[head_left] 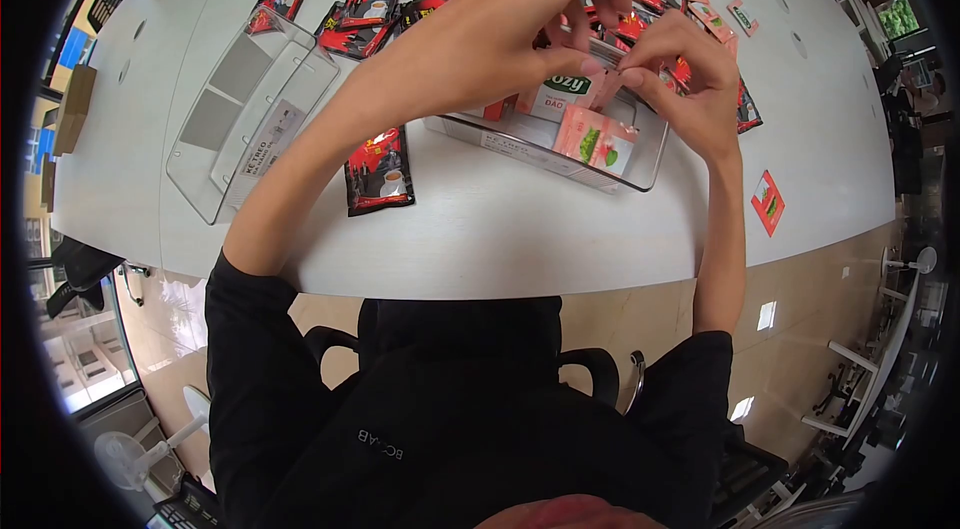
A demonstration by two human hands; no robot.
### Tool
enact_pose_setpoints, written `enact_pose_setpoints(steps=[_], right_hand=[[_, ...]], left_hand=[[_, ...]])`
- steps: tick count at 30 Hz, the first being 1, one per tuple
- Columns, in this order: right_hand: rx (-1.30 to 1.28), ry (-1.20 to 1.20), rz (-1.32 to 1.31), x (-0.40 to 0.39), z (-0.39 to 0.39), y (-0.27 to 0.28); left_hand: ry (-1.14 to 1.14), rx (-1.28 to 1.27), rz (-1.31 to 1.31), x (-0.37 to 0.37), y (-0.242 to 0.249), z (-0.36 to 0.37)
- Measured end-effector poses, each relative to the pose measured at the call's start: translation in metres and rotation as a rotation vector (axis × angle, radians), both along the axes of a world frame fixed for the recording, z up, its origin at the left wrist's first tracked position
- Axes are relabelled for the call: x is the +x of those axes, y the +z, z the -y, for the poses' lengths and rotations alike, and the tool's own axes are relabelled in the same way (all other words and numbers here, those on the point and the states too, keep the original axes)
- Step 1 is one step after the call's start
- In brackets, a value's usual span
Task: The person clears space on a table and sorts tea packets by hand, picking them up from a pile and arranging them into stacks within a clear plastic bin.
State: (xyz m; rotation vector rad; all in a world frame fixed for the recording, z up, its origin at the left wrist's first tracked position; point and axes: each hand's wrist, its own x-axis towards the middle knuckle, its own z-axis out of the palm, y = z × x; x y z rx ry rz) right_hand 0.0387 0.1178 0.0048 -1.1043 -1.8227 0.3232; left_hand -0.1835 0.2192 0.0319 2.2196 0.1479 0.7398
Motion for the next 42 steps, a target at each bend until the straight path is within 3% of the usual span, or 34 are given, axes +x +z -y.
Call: enact_pose_setpoints(steps=[2,5,6,7,8,9,11,14,24,27,29,32,33,35,37,42], right_hand=[[-0.027,-0.029,0.044,0.004,0.001,0.001],[0.051,-0.056,0.071,0.007,0.002,-0.001],[0.078,-0.115,-0.053,0.005,0.003,-0.001],[0.105,-0.174,-0.176,0.005,0.004,-0.002],[0.105,-0.175,-0.176,0.005,0.005,-0.002],[0.154,-0.221,-0.163,0.007,0.005,-0.003],[0.205,-0.266,-0.148,0.008,0.004,-0.003],[0.246,-0.293,-0.144,0.008,0.004,-0.005],[0.268,-0.296,-0.247,0.010,0.005,-0.001],[0.273,-0.298,-0.264,0.011,0.004,0.001],[0.263,-0.288,-0.267,0.013,0.005,0.002],[0.078,-0.178,-0.319,0.016,0.007,0.003],[0.061,-0.135,-0.312,0.013,0.007,0.003],[0.046,-0.091,-0.304,0.009,0.007,0.002],[0.041,0.050,-0.353,0.007,0.007,0.001],[0.006,0.032,-0.173,0.014,0.008,0.003]], left_hand=[[0.056,0.233,-0.099,-0.002,0.001,-0.001],[0.003,0.282,-0.322,-0.001,0.006,0.010],[0.001,0.281,-0.320,-0.001,0.001,0.012],[0.005,0.462,-0.258,0.000,-0.010,0.014],[0.010,0.643,-0.194,0.001,-0.017,0.015],[0.010,0.643,-0.195,0.004,-0.023,0.016],[0.127,1.001,-0.134,0.013,-0.030,0.016],[0.074,1.039,-0.164,0.014,-0.035,0.017],[0.081,0.998,-0.167,0.015,-0.039,0.021],[0.051,0.887,-0.188,0.014,-0.032,0.023],[-0.075,0.579,-0.192,0.010,-0.022,0.023],[-0.115,0.405,-0.260,0.006,-0.006,0.016],[-0.116,0.405,-0.260,0.005,-0.003,0.013],[-0.029,0.162,-0.153,0.005,0.001,0.007],[0.020,0.087,-0.110,0.003,0.001,0.003],[0.138,0.054,-0.069,-0.003,0.011,0.001]])
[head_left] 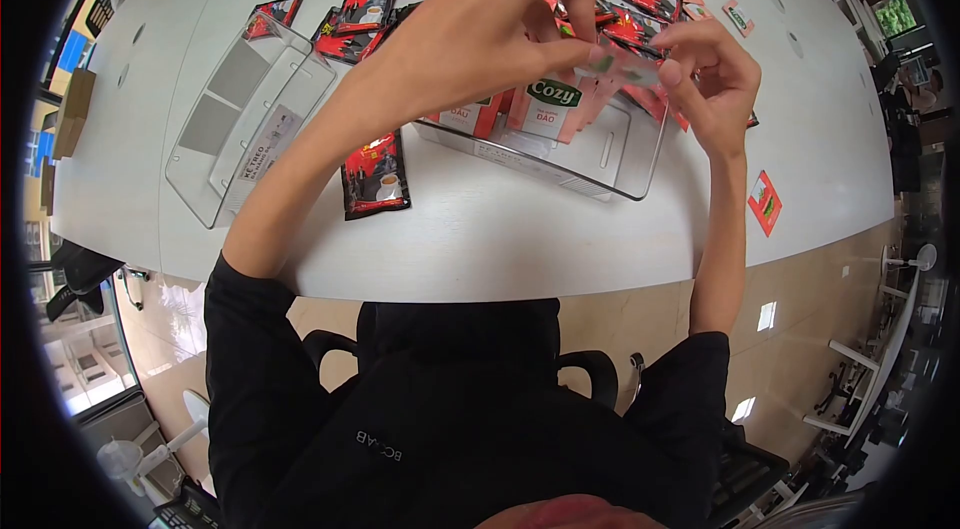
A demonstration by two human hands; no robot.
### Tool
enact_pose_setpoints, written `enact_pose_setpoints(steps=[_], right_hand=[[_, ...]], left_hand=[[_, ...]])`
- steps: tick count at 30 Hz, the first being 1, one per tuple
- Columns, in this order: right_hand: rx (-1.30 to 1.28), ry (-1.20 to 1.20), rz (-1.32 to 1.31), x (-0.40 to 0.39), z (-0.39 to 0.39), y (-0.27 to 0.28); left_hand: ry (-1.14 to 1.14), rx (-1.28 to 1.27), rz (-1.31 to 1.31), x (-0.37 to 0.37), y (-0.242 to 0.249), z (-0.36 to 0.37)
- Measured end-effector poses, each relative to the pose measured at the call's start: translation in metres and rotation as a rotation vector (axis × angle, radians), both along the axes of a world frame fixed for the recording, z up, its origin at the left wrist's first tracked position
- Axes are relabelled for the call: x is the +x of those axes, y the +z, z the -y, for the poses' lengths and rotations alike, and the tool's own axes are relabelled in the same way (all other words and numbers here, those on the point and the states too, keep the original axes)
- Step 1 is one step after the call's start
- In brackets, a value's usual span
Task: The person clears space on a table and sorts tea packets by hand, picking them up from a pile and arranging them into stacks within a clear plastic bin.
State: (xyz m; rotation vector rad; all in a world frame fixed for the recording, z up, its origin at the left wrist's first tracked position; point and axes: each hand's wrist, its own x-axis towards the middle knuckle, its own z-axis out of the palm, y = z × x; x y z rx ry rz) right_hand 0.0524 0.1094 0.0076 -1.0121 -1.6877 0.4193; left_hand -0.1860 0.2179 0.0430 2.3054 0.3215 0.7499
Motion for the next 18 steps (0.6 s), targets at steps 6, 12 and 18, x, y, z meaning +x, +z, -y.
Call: enact_pose_setpoints(steps=[6,12,18], right_hand=[[-0.194,-0.065,-0.155,-0.008,0.002,0.001],[0.025,0.029,-0.089,-0.004,-0.004,-0.004],[0.065,0.093,0.153,-0.011,-0.005,0.001]], left_hand=[[0.031,0.121,-0.004,-0.002,0.009,0.004],[0.077,-0.155,-0.101,-0.002,0.025,0.011],[0.009,0.172,0.043,0.000,0.002,-0.004]])
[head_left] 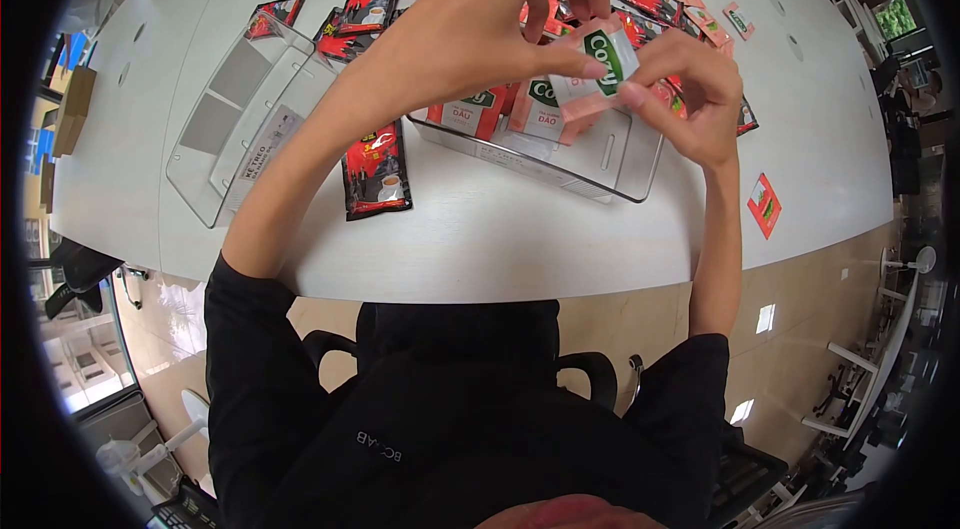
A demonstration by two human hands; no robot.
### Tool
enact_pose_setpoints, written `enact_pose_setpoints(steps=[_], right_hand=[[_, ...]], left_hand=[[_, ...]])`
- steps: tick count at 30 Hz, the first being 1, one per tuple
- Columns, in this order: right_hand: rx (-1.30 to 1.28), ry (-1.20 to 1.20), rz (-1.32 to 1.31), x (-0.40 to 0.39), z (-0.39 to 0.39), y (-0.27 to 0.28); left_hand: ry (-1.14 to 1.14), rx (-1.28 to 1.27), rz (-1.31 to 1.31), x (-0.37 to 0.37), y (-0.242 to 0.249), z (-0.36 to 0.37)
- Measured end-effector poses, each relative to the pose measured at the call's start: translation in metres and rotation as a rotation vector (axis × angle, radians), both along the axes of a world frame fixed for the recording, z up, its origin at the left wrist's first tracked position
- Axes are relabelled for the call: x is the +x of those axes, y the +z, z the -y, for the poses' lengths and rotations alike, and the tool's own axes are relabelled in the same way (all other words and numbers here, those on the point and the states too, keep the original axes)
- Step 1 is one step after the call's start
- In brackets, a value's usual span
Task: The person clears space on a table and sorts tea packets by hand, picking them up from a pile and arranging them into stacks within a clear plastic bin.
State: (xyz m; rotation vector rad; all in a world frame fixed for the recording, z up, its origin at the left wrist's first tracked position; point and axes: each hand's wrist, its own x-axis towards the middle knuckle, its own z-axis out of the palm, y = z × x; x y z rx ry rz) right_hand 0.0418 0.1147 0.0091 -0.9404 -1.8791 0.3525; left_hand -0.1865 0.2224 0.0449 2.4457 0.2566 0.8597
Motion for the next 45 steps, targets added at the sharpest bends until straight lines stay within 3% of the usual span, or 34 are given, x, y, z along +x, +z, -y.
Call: enact_pose_setpoints(steps=[4,7,10,14,22,29,31,33,42,45], right_hand=[[0.054,-0.050,0.140,-0.005,-0.004,-0.003],[0.057,-0.107,0.165,-0.004,-0.005,-0.008],[0.118,-0.178,0.241,-0.007,-0.003,-0.004],[0.096,-0.189,0.228,-0.009,-0.003,-0.006],[0.046,-0.148,0.440,-0.016,0.000,0.000],[0.135,-0.211,0.477,-0.015,0.001,0.002],[0.070,-0.232,0.538,-0.013,0.004,0.002],[0.073,-0.233,0.535,-0.013,0.004,-0.001],[0.009,-0.198,0.611,-0.026,0.007,-0.003],[-0.013,-0.195,0.602,-0.028,0.008,-0.006]], left_hand=[[0.038,0.211,0.072,0.004,-0.022,-0.009],[0.060,0.143,0.125,0.005,-0.023,-0.009],[0.050,0.117,-0.020,0.001,-0.014,-0.008],[0.023,0.028,-0.091,-0.002,-0.008,-0.004],[0.006,-0.064,-0.179,-0.004,-0.009,-0.001],[-0.030,0.038,-0.226,-0.006,-0.007,0.001],[-0.028,0.035,-0.276,-0.007,-0.009,0.004],[0.006,0.194,-0.308,-0.008,-0.015,0.009],[0.060,0.228,-0.404,-0.010,-0.025,0.017],[0.083,0.338,-0.296,-0.011,-0.033,0.017]])
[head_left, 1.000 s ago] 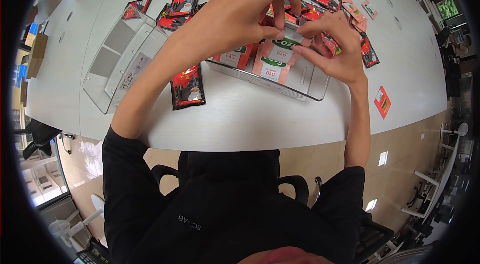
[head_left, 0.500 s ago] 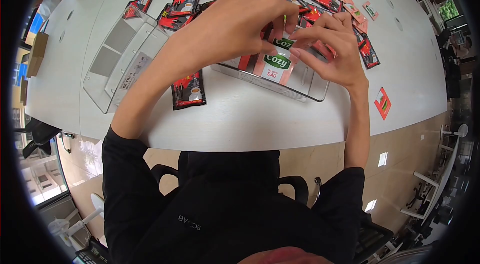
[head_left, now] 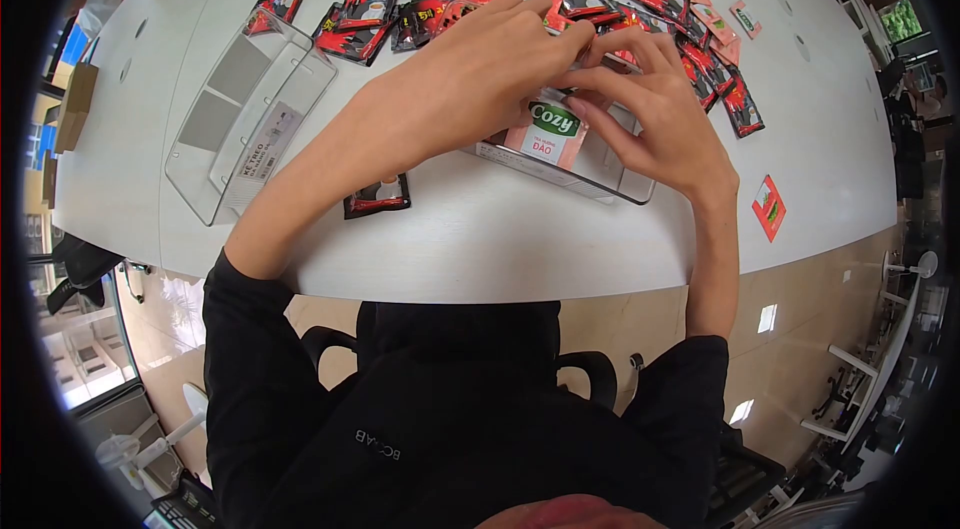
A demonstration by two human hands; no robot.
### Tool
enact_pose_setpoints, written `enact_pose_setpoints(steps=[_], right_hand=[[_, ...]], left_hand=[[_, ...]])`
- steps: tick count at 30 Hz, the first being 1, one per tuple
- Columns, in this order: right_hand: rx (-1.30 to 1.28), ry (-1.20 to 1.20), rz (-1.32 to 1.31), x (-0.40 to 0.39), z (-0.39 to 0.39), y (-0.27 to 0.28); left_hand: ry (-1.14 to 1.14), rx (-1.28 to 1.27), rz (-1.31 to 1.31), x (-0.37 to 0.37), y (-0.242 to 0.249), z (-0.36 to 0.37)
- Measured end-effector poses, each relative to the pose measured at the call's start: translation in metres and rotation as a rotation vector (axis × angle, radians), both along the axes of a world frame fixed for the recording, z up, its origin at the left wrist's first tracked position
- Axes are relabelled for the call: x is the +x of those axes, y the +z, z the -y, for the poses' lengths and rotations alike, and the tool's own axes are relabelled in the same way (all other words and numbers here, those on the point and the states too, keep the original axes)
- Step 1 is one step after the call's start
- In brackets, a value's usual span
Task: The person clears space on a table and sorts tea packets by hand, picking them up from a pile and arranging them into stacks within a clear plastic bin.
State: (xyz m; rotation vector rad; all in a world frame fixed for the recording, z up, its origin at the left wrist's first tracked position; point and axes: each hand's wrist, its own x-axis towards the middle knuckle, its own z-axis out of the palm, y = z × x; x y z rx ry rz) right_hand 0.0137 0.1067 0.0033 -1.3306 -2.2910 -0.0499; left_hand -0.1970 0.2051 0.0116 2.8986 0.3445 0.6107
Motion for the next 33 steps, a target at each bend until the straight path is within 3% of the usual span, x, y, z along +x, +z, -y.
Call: enact_pose_setpoints(steps=[5,13,21,33], right_hand=[[0.001,-0.025,-0.094,0.001,0.000,-0.002],[0.084,0.014,0.007,0.004,0.000,0.011],[0.001,-0.045,0.032,0.007,0.000,0.003],[0.028,-0.025,-0.043,0.003,0.001,0.004]], left_hand=[[0.008,-0.049,0.005,0.001,0.000,0.002],[-0.014,-0.216,-0.017,0.002,0.012,0.003],[0.003,-0.033,0.014,0.004,0.008,0.005],[-0.038,0.023,-0.047,0.004,-0.002,0.002]])
